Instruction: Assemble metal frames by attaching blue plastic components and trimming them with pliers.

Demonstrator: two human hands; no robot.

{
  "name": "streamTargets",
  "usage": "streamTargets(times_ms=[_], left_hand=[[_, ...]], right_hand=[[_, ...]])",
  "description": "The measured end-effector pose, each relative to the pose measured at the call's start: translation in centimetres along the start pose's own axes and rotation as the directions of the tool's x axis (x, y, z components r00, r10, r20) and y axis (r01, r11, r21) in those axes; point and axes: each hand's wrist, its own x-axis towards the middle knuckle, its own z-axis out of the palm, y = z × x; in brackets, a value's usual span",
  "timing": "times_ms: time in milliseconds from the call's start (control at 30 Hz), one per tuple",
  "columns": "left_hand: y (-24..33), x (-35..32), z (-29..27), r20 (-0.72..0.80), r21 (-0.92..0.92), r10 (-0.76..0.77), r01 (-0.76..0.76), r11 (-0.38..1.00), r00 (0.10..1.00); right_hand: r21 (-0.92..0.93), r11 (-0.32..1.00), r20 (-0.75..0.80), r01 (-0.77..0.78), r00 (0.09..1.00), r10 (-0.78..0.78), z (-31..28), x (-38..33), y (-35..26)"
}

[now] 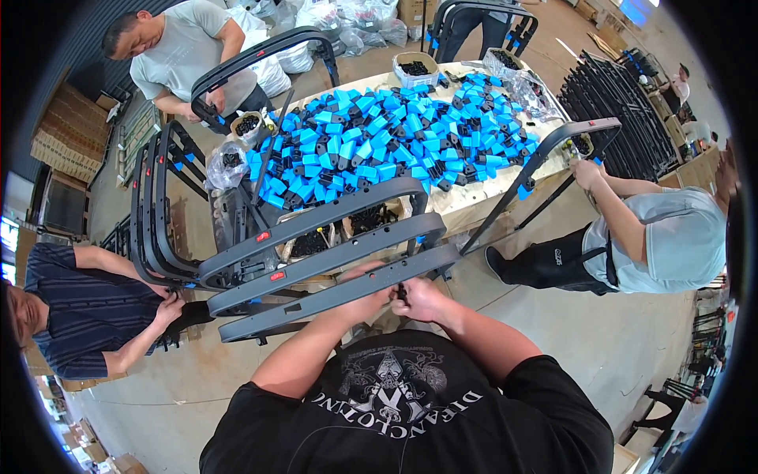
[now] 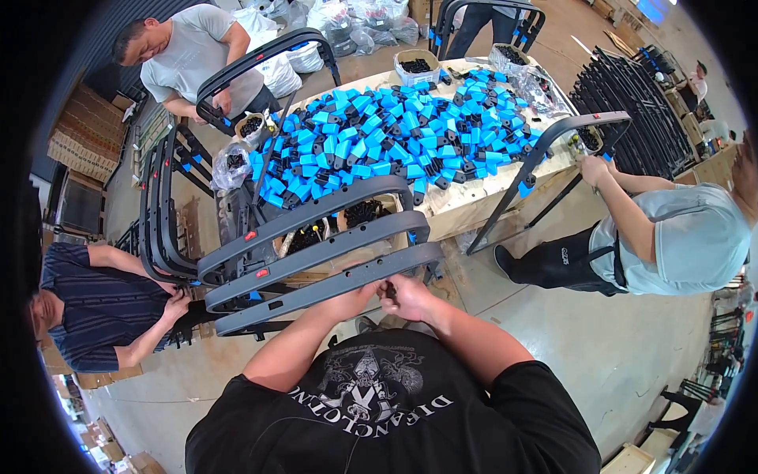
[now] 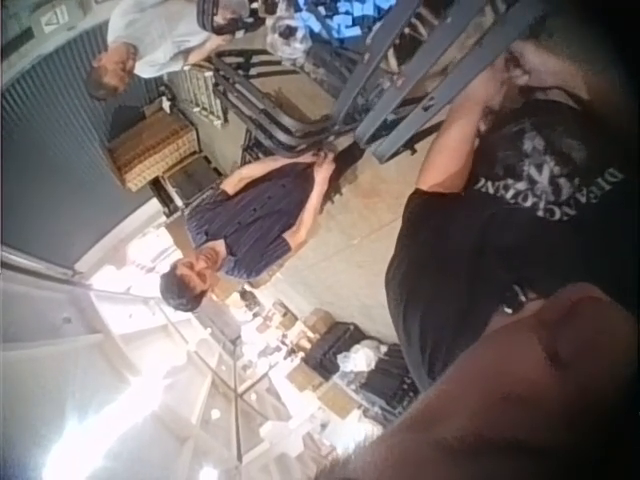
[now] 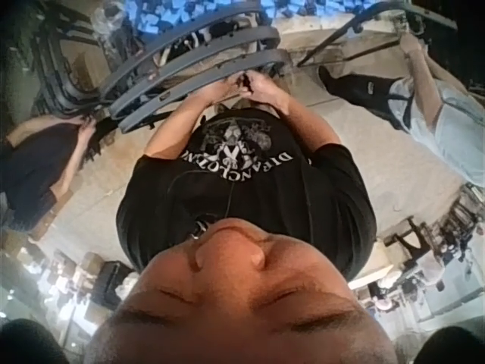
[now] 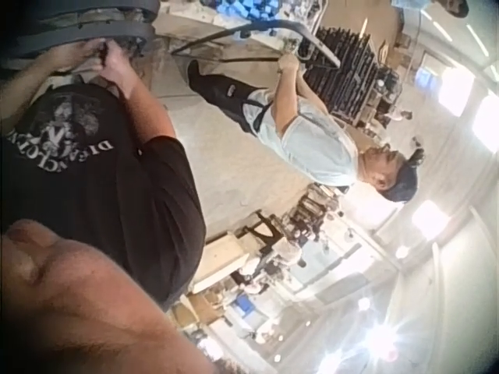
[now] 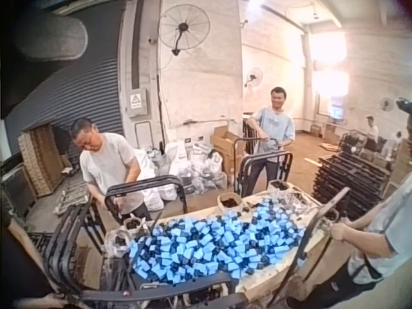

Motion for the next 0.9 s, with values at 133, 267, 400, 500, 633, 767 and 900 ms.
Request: streamTargets(times_ms=[133, 267, 400, 500, 633, 767, 900], left_hand=[[-1.9, 5.0, -4.7, -0.259, 0.235, 0.117, -0.055, 0.971, 0.959], [-8.9, 11.6, -7.6, -0.610, 0.469, 0.210, 0.134, 0.873, 0.764], [-9.9, 16.6, -8.6, -0.673, 0.302, -0.218, 0.532, 0.791, 0.707], [-11.2, 18.4, -9.1, -0.571, 0.310, -0.387, 0.627, 0.715, 0.724], [-10.2, 18.8, -10.1, -0.496, 0.292, -0.404, 0.586, 0.756, 0.769], [-9.6, 18.4, -8.1, -0.555, 0.335, -0.316, 0.554, 0.762, 0.770], [-12.6, 18.6, -9.4, -0.503, 0.285, -0.254, 0.436, 0.854, 0.826]], right_hand=[[-0.232, 0.968, 0.030, 0.097, 0.995, -0.093, -4.4, -1.5, 0.4], [-0.389, 0.919, -0.201, -0.064, 0.979, -0.017, -6.8, -3.5, 0.7], [-0.529, 0.837, -0.397, -0.142, 0.913, -0.096, -7.8, -6.6, 0.4], [-0.584, 0.792, -0.424, -0.176, 0.899, -0.113, -9.8, -8.6, -0.1], [-0.628, 0.748, -0.502, -0.216, 0.846, -0.177, -12.2, -10.4, 0.3], [-0.639, 0.738, -0.523, -0.215, 0.826, -0.212, -14.1, -10.4, 0.8], [-0.621, 0.741, -0.511, -0.254, 0.848, -0.138, -14.7, -9.4, 0.9]])
